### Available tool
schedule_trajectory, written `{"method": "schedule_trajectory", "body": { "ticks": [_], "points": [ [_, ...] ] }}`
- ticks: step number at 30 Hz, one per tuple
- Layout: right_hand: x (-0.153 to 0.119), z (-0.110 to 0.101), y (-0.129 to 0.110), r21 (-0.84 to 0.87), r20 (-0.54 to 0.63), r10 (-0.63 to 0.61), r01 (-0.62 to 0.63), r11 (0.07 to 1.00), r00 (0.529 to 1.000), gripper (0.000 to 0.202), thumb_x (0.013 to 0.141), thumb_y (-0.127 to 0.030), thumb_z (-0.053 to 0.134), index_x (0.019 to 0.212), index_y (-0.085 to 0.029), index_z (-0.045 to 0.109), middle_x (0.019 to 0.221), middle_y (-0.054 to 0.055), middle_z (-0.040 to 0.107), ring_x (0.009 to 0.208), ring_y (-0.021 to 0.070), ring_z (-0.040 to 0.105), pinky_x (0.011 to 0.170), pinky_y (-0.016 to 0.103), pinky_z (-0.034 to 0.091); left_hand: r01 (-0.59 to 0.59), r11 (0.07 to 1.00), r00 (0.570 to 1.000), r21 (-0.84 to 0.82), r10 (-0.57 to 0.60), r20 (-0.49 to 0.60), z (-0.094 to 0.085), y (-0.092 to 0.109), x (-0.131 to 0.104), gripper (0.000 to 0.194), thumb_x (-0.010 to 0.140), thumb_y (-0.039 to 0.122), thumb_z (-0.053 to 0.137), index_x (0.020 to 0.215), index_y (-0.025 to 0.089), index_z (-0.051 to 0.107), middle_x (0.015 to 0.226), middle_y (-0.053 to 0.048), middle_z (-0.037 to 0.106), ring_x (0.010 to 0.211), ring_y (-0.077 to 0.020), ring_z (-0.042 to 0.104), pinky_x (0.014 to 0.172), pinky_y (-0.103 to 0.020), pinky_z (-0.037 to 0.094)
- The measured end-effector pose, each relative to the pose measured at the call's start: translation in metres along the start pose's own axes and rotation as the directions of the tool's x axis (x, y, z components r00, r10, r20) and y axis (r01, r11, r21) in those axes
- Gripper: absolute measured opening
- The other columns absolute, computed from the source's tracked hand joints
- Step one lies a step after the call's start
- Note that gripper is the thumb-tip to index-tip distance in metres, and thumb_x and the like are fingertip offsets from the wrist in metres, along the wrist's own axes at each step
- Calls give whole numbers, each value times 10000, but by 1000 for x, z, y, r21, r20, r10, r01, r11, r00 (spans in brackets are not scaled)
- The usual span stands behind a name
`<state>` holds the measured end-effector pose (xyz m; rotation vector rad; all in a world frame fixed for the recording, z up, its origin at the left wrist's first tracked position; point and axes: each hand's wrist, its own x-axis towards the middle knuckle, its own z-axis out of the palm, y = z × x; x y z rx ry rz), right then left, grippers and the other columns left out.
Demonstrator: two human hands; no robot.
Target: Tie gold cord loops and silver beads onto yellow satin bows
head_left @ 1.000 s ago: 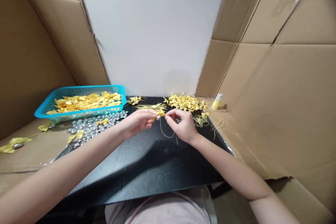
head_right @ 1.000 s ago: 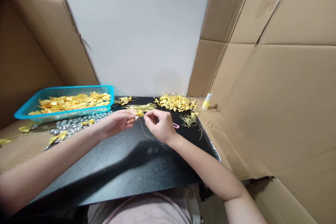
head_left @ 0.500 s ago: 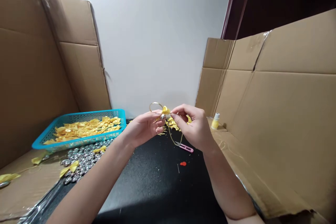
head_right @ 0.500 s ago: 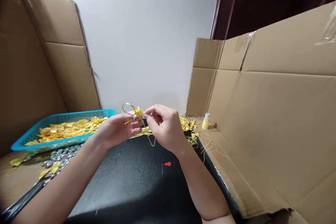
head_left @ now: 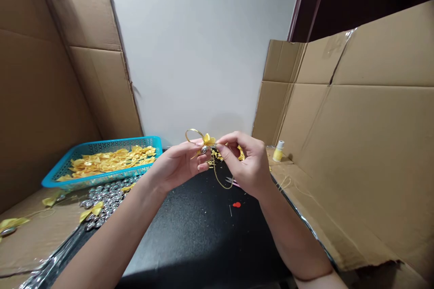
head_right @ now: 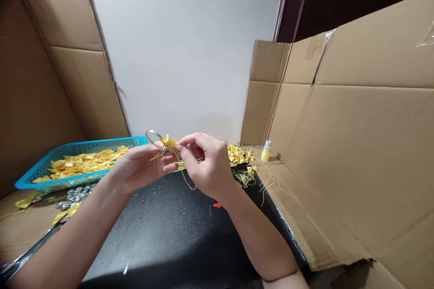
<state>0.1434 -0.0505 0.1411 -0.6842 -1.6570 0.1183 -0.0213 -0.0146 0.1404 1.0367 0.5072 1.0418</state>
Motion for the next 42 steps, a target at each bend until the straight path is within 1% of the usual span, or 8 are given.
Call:
{"method": "schedule_trajectory", "body": {
  "ticks": [8,12,15,22,29,36,40,42],
  "points": [
    [-2,-2,0,-5,-6,-3,3,1000,1000,95,839,-230,595,757,-213,641,559,-39,484,521,91,420,495,252,394,-61,994,998,90,61,7,5,1,-4,180,566,250,760,624,178,606,675,-24,544,592,-112,420,522,-260,372],
    [-2,-2,1,-11,-12,12,-12,1000,1000,101,840,-242,590,753,-215,634,567,-35,487,516,93,414,492,258,392,-145,975,989,167,146,8,11,2,-7,188,603,265,736,561,180,573,583,4,453,559,-102,382,500,-251,355],
    [-1,-3,4,-14,-8,33,-33,999,999,105,842,-259,595,754,-219,636,587,-30,511,523,93,423,499,260,393,-194,954,978,229,207,-36,12,2,-8,164,606,275,731,569,178,605,584,4,472,549,-100,387,487,-249,340],
    [0,-4,13,22,20,56,-56,998,998,91,843,-269,611,772,-223,642,590,-32,496,540,97,429,526,264,395,-353,828,884,436,448,-135,11,-2,-11,113,630,283,746,648,185,693,599,6,558,550,-103,423,522,-250,344],
    [-1,-2,19,87,47,90,-94,992,995,103,858,-303,596,801,-223,625,651,-16,541,606,114,477,581,275,426,-361,780,860,512,491,-141,12,-4,-13,150,668,329,732,680,184,696,588,-2,577,558,-119,444,532,-258,351],
    [3,-12,26,117,120,26,-40,992,992,239,916,-414,487,757,-236,497,645,-16,453,594,119,422,569,284,395,-402,709,804,580,576,-146,12,-6,-15,150,704,327,730,753,186,727,665,-18,648,629,-142,533,579,-255,401],
    [-1,-7,32,244,25,-74,66,967,997,397,955,-571,276,736,-242,311,645,-16,386,591,131,395,584,307,396,-410,642,767,648,627,-136,16,-7,-18,104,711,287,732,736,186,728,666,-20,655,628,-145,548,566,-252,396],
    [-4,-2,31,215,12,-104,99,972,995,394,926,-600,331,765,-246,266,711,-5,450,660,142,456,653,327,436,-401,601,756,691,643,-120,17,-9,-19,124,729,306,727,738,182,728,647,-22,647,610,-145,544,547,-254,386]
  ]
}}
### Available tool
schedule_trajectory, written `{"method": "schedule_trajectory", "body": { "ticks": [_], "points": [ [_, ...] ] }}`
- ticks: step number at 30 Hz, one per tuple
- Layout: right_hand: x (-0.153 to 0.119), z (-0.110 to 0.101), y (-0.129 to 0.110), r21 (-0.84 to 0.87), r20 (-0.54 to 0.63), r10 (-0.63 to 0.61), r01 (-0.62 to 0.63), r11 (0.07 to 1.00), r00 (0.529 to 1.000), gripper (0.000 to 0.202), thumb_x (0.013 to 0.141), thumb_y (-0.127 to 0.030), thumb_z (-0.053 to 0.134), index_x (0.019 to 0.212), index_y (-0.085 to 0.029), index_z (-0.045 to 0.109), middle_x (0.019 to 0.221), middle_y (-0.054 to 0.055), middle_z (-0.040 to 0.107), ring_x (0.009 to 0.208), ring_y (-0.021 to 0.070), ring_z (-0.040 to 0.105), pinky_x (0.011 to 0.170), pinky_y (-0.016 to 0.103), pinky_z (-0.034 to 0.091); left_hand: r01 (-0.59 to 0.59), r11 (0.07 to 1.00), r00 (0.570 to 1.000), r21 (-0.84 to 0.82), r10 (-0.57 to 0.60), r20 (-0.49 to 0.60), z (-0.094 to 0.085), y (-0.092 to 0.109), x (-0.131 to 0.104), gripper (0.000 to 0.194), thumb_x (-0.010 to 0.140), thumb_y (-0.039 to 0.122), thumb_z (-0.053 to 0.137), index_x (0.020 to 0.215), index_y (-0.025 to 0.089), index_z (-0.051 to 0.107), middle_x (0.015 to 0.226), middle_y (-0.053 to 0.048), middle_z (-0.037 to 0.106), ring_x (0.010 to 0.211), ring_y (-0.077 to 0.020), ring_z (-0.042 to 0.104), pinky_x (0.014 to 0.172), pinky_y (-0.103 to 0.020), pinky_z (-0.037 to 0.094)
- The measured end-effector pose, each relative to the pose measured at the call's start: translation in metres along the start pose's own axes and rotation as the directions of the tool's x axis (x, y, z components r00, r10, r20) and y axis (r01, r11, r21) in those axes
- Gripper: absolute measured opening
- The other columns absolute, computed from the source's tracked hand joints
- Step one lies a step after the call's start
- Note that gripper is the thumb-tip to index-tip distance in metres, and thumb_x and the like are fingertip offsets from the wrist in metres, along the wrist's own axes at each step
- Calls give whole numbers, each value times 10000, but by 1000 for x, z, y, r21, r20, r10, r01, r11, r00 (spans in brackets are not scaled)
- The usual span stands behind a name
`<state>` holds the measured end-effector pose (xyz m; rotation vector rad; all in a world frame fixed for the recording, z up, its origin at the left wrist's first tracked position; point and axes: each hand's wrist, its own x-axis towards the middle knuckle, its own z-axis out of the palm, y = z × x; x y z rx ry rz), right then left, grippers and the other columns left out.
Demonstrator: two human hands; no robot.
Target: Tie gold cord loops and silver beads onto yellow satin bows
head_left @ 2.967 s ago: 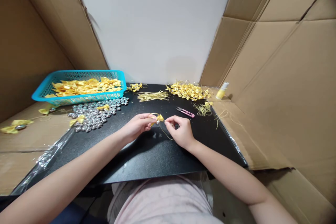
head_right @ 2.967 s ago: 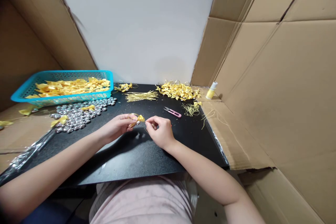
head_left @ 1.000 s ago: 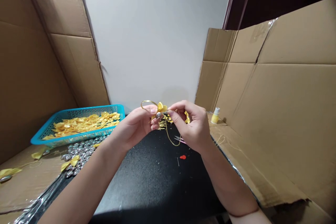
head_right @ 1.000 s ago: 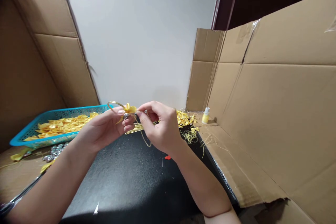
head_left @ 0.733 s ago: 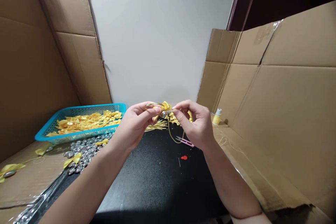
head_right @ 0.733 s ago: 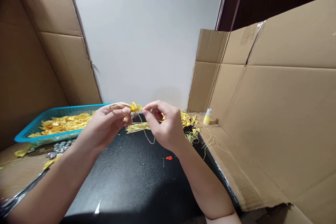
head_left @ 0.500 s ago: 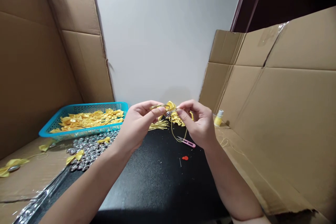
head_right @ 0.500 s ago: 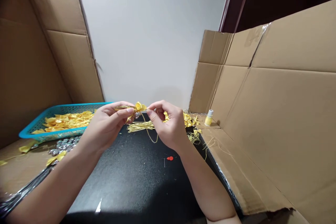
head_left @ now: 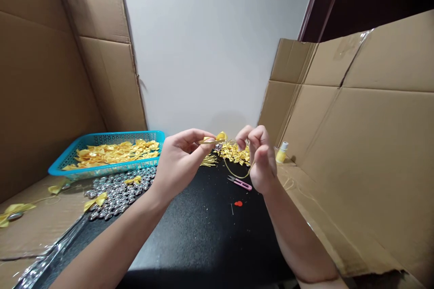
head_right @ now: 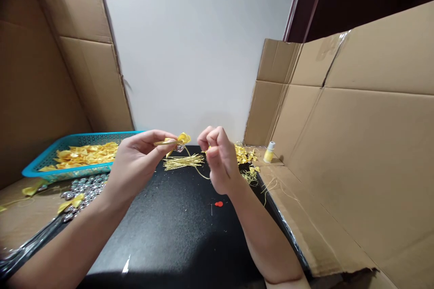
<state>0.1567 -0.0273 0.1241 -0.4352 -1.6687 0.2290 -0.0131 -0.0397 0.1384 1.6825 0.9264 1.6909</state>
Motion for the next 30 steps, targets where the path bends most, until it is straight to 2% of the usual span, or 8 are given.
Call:
{"method": "schedule_trajectory", "body": {
  "ticks": [2,4,6,9,18,24,30],
  "points": [
    [-1,5,-2,-52,-2,-20,20,998,1000,383,880,-526,492,791,-252,240,841,12,545,769,152,523,743,349,467,-24,998,1000,57,23,17,0,-2,-1,152,747,327,719,750,175,729,646,-25,646,599,-143,543,539,-256,385],
    [0,9,-5,-76,-5,-30,29,997,1000,386,845,-374,587,794,-255,223,932,15,602,837,152,562,799,359,477,-43,994,998,96,39,41,0,-5,0,169,759,338,712,762,170,728,660,-29,654,598,-141,549,542,-256,393],
    [1,10,-5,-72,-6,-27,26,997,1000,365,848,-266,584,781,-255,226,916,7,633,828,145,584,794,352,486,-49,992,997,115,42,61,-1,-6,0,179,765,342,705,769,164,726,662,-32,659,597,-141,556,541,-255,399],
    [2,9,-2,-53,-17,-11,10,999,1000,356,846,-194,588,758,-253,248,858,-3,659,796,138,602,750,336,495,-36,992,996,117,27,81,0,-6,1,188,764,345,699,771,158,725,653,-35,662,600,-144,568,531,-247,404],
    [3,8,6,-28,-54,6,-8,1000,999,389,828,-201,633,741,-251,258,833,-13,669,765,128,610,711,320,510,6,1000,991,30,-10,134,1,-1,4,176,753,327,683,763,158,727,659,-26,683,561,-116,546,518,-223,428],
    [3,7,7,-86,-42,38,-41,995,998,405,838,-263,630,736,-252,238,841,-8,666,769,130,609,719,321,519,30,999,989,-20,-27,143,4,-4,5,197,741,346,718,798,158,731,800,-69,745,678,-153,638,611,-247,498],
    [4,8,7,24,-46,18,-17,1000,999,398,819,-202,658,730,-246,272,827,-16,658,757,123,596,715,319,492,25,999,988,-19,-22,151,4,-7,5,194,745,346,735,796,159,726,777,-56,738,677,-138,637,615,-226,494]
  ]
}}
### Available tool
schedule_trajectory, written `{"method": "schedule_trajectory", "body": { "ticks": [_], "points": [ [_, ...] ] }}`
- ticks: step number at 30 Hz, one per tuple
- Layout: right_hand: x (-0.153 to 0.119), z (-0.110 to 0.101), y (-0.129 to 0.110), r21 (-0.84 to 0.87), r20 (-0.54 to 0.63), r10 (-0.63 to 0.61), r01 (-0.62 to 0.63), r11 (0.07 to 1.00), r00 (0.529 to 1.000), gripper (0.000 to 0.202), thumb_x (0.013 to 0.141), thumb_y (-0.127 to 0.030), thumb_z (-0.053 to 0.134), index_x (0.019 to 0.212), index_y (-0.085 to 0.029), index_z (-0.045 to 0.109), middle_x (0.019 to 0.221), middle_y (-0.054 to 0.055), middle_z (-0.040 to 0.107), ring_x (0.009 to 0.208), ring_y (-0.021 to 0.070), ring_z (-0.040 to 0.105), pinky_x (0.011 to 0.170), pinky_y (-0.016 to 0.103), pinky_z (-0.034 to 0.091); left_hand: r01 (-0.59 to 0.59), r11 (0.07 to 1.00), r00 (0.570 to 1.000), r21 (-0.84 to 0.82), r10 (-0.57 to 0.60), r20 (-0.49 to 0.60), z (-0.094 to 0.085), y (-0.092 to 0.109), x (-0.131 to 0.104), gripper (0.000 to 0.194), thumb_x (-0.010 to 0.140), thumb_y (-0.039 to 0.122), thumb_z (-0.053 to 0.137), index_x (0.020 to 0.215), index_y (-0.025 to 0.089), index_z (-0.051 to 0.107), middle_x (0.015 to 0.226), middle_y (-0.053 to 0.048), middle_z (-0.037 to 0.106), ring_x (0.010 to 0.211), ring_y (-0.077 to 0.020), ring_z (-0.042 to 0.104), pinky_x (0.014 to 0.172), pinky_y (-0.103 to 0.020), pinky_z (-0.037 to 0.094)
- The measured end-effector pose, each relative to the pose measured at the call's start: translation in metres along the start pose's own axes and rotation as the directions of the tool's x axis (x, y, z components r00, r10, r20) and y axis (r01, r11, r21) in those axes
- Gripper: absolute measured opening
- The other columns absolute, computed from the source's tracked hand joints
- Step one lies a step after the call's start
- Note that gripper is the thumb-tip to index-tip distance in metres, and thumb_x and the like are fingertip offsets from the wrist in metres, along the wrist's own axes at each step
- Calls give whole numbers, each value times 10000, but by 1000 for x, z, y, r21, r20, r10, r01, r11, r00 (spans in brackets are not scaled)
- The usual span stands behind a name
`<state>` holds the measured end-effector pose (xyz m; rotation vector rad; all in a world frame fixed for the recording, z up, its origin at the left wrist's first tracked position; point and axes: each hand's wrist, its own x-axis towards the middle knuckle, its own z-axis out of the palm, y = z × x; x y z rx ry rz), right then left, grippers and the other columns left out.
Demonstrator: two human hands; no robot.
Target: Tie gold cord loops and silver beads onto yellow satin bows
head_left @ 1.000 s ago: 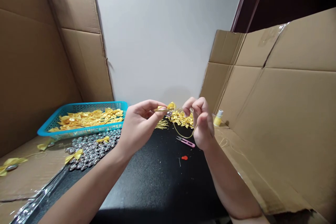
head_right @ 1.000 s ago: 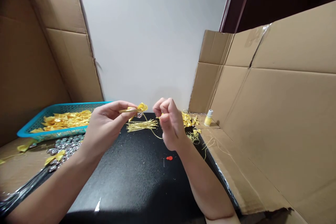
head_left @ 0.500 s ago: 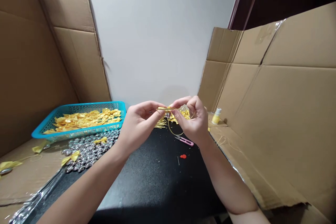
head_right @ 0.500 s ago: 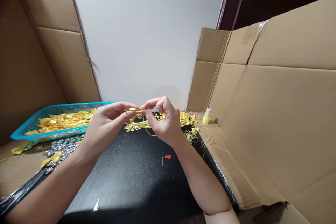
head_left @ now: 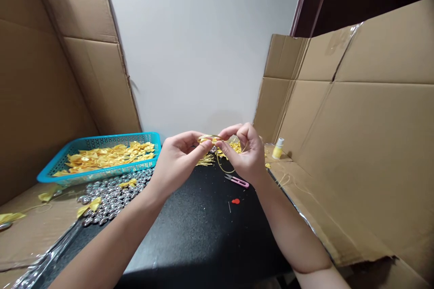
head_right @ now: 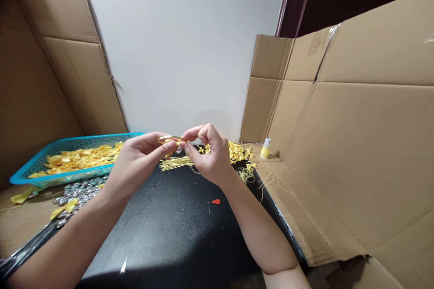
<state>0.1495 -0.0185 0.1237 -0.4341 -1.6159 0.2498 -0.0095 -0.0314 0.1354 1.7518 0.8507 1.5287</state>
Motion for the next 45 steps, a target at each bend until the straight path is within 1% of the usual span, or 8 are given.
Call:
{"method": "schedule_trajectory", "body": {
  "ticks": [10,14,18,24,30,38,42,45],
  "points": [
    [2,-4,-3,110,17,76,-77,991,997,373,812,-272,632,745,-246,266,843,-6,616,755,128,570,760,336,479,-27,998,997,61,31,-65,-1,-1,0,150,763,312,710,755,162,716,636,-3,650,562,-94,530,519,-199,414],
    [3,-8,0,268,53,139,-148,952,989,308,890,-435,437,705,-237,291,616,-47,398,547,104,386,611,309,419,21,997,997,-68,-26,-68,-4,-9,7,139,768,301,697,742,165,704,613,10,605,560,-85,520,528,-190,429],
    [8,-14,6,342,183,298,-345,874,937,293,895,-383,390,655,-230,318,567,-61,241,480,94,244,483,275,323,103,960,990,-261,-123,-61,-5,-19,15,164,739,307,717,693,156,674,674,0,593,579,-81,518,517,-187,446],
    [32,-65,12,543,90,406,-387,745,909,228,843,-342,560,718,-233,404,596,-69,176,485,89,172,418,215,274,176,917,978,-357,-204,-43,-7,-24,25,216,656,304,772,685,130,647,707,-18,592,597,-94,549,477,-182,456],
    [36,-111,42,608,24,358,-298,736,933,290,835,-327,618,700,-241,376,620,-67,155,491,101,170,412,192,324,244,834,959,-494,-285,-6,-13,-29,35,220,637,235,778,740,128,615,660,1,590,550,-66,541,483,-149,470],
    [25,-109,102,651,-110,405,-242,720,908,262,770,-346,672,706,-237,442,686,-53,491,677,107,556,710,290,531,327,766,926,-554,-377,26,-12,-34,41,134,668,152,698,745,122,593,662,13,561,503,-41,505,426,-122,446],
    [26,-105,100,591,-78,385,-268,761,920,307,733,-397,737,719,-237,475,512,-116,299,455,68,364,583,221,484,225,866,958,-446,-281,-63,-7,-35,36,169,671,238,719,718,138,591,647,11,553,532,-71,518,419,-151,430],
    [24,-81,70,329,66,385,-384,863,921,263,810,-447,667,767,-229,524,507,-110,294,438,70,319,502,221,410,119,949,979,-292,-162,-128,-3,-33,30,168,711,277,699,684,146,597,645,4,558,542,-83,522,423,-166,417]
  ]
}}
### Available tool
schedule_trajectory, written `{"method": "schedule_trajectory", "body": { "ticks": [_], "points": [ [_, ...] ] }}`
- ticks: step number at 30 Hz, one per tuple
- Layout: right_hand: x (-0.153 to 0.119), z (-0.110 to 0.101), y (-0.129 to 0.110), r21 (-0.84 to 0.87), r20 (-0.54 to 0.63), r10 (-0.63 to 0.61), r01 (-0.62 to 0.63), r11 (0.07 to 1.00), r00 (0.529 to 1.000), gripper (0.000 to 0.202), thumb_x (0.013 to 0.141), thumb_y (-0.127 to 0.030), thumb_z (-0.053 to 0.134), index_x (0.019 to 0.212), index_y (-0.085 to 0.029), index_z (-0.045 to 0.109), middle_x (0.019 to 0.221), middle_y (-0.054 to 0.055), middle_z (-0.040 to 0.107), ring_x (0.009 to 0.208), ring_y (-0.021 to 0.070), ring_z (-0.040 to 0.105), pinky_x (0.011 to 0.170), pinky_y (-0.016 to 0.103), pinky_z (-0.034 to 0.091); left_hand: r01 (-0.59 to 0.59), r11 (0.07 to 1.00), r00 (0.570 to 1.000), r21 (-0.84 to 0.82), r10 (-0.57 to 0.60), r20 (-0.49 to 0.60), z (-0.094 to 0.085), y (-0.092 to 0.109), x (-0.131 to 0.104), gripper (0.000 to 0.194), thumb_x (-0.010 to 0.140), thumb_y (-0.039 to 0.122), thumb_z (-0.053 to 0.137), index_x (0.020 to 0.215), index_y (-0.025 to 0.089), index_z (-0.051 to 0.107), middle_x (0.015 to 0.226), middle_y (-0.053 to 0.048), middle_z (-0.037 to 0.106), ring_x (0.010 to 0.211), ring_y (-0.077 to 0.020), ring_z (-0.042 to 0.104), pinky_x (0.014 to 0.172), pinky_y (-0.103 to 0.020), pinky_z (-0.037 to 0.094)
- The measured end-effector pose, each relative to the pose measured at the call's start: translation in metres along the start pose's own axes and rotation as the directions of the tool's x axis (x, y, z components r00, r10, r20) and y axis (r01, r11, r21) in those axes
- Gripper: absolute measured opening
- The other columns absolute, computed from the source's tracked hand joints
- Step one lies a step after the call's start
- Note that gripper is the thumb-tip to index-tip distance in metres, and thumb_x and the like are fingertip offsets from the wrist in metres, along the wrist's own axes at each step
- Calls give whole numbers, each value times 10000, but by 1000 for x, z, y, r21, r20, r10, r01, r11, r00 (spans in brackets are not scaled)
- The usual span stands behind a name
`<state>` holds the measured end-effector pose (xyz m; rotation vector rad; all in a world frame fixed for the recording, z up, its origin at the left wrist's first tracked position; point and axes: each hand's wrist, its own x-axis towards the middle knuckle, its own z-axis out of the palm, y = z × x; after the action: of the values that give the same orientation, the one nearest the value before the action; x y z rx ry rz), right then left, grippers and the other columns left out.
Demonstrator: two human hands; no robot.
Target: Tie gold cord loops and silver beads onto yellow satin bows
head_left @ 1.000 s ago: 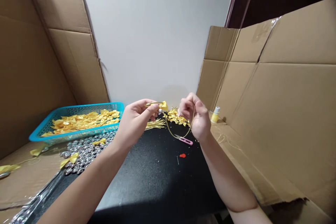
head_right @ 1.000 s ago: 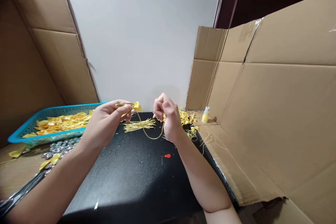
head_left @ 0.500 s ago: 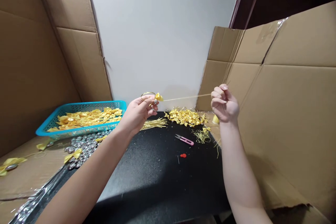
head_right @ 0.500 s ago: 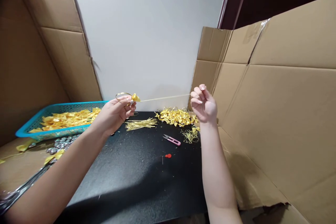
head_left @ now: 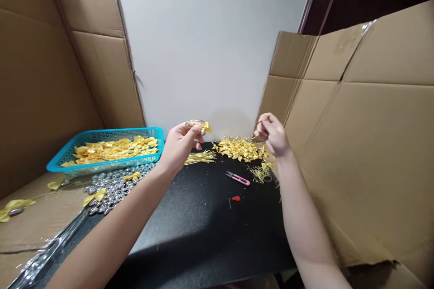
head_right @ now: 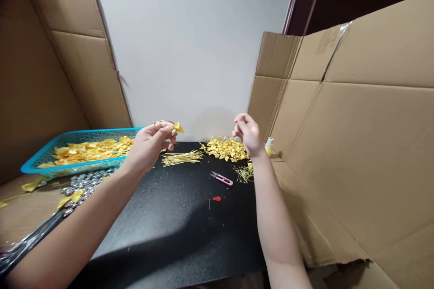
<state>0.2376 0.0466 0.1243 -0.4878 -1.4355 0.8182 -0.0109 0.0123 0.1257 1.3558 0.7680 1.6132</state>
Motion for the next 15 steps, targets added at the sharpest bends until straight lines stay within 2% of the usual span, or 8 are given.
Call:
{"method": "schedule_trajectory", "body": {
  "ticks": [2,4,7,10,15],
  "points": [
    [-14,35,-12,-231,84,-37,55,971,996,221,883,-428,574,808,-222,544,545,-83,364,479,82,390,503,233,381,-55,995,998,84,54,17,2,1,-5,152,741,283,678,708,147,620,634,3,569,544,-87,528,439,-175,424],
    [-28,69,-21,-440,198,-51,135,888,979,161,928,-337,505,850,-210,565,594,-56,431,519,87,407,511,242,347,-89,988,996,129,86,32,3,3,-10,147,767,291,660,736,151,632,610,5,578,536,-92,531,456,-186,433],
    [-44,103,-23,-521,259,-131,253,815,957,147,940,-240,457,822,-199,536,625,-44,477,533,81,399,539,246,344,-124,982,992,141,118,48,4,5,-16,146,792,294,643,736,160,621,583,14,578,510,-91,518,486,-204,445],
    [-48,110,-19,-509,238,-170,272,817,956,146,940,-225,451,811,-201,513,604,-53,468,500,75,368,520,245,327,-135,987,990,82,130,61,5,6,-18,124,794,275,639,730,172,612,595,16,584,508,-89,513,498,-209,449],
    [-46,104,-18,-499,197,-174,251,829,965,137,937,-236,456,817,-206,516,588,-56,428,487,78,344,506,252,310,-99,995,994,27,98,54,7,7,-19,105,770,262,642,719,173,622,628,3,596,519,-93,524,483,-209,449]
  ]
}}
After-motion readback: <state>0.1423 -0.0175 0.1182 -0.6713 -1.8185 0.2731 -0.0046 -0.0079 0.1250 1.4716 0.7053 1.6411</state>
